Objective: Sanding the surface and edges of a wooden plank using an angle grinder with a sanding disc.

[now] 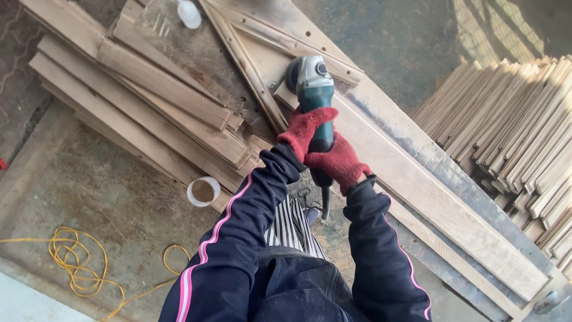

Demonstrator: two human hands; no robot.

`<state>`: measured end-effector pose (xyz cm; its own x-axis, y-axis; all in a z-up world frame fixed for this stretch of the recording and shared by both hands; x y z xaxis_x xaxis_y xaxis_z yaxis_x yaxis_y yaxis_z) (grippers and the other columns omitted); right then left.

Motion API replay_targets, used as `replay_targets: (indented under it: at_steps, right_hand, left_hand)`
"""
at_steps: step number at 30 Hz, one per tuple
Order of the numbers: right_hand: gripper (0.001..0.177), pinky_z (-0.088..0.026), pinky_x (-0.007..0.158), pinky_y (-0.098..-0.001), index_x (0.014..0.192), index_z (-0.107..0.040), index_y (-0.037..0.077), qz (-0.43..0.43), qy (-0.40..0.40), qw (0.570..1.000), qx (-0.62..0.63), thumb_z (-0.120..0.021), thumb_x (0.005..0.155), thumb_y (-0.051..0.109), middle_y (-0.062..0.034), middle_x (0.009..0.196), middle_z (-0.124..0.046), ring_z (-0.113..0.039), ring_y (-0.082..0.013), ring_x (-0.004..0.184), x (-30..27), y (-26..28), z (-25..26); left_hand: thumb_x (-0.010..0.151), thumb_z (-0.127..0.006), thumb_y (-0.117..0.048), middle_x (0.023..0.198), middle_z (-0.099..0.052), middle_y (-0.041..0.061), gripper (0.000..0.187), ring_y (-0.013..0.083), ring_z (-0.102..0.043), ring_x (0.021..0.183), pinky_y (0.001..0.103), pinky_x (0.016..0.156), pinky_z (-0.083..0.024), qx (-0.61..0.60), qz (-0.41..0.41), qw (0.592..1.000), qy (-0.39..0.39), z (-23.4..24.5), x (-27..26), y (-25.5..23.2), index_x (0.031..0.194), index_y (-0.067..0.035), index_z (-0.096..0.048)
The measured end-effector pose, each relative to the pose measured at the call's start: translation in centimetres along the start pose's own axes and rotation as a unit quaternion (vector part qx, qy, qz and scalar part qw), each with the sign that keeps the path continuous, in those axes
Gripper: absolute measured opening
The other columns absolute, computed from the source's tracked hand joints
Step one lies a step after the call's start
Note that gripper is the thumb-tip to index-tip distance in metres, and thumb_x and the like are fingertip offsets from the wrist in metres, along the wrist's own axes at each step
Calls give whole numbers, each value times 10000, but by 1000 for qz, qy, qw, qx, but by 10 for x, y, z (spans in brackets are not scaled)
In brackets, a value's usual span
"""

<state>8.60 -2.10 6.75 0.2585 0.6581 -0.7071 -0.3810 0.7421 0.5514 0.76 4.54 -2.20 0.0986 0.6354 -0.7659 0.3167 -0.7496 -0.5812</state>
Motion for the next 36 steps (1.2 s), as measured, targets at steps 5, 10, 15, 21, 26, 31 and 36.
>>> replay_targets:
  at_steps: [5, 10, 15, 21, 26, 31, 36]
  right_hand:
    - [723, -545, 840, -434, 1098, -679, 112, -33, -5, 999, -20, -964, 477, 348, -136, 931, -714, -701, -306, 947, 1, -8, 17]
    - [648, -549, 785, -383, 1004, -698, 113, -54, -28, 998, 0, -977, 458, 322, -114, 848, -711, -691, -261, 852, -22, -12, 23]
    - [649, -549, 807, -394, 1015, -693, 121, -42, -16, 999, 2, -978, 467, 321, -119, 861, -710, -695, -274, 863, -6, 0, 14]
    - [637, -550, 833, -401, 1027, -685, 102, -37, 16, 999, -9, -956, 479, 281, -134, 881, -714, -701, -289, 906, -27, 28, 3]
    - [664, -554, 835, -406, 1036, -689, 129, -45, 37, 997, -43, -978, 456, 275, -109, 886, -714, -708, -272, 910, -23, 4, 4]
    - [609, -545, 793, -379, 1005, -683, 118, -38, -1, 999, -22, -969, 487, 267, -108, 845, -701, -690, -262, 855, -15, 13, 13]
    - [619, -554, 802, -383, 1011, -681, 114, -30, 20, 999, -15, -965, 477, 244, -111, 848, -704, -699, -270, 865, -16, 16, 3]
  left_hand:
    - [541, -969, -394, 926, -728, 152, 644, 341, -736, 938, 484, 828, -596, 47, 6, 998, 43, -19, -3, 6, 1088, -152, -731]
    - [546, -953, -319, 948, -716, 166, 650, 321, -720, 993, 469, 879, -570, 44, 35, 996, 65, -35, -28, 10, 1107, -101, -707]
    - [553, -944, -321, 895, -709, 151, 604, 302, -725, 939, 453, 835, -575, 37, 19, 997, 59, -22, -8, -2, 1067, -100, -716]
    - [616, -847, -150, 858, -703, 107, 513, 230, -682, 681, 338, 676, -608, -6, -16, 995, 99, 4, -34, -13, 1082, -30, -666]
    - [566, -1012, -245, 895, -732, 67, 644, 172, -709, 855, 368, 796, -578, -25, -43, 999, 5, 8, -37, 27, 1135, -135, -732]
    - [528, -983, -264, 761, -689, 153, 597, 283, -722, 740, 400, 693, -587, -87, -15, 995, 41, -16, -14, 3, 1017, -53, -714]
    - [548, -916, -317, 671, -645, 84, 515, 171, -623, 587, 245, 567, -499, -108, -21, 994, 15, 3, -61, -32, 916, -27, -703]
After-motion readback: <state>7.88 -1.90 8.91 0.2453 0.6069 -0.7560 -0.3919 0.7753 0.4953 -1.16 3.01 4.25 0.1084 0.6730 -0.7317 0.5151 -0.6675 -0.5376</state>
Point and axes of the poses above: each hand's wrist, its own x-axis towards the middle knuckle, its own z-axis out of the back of the hand, y = z × x, the point moved 2 cm from there along x, towards the middle knuckle
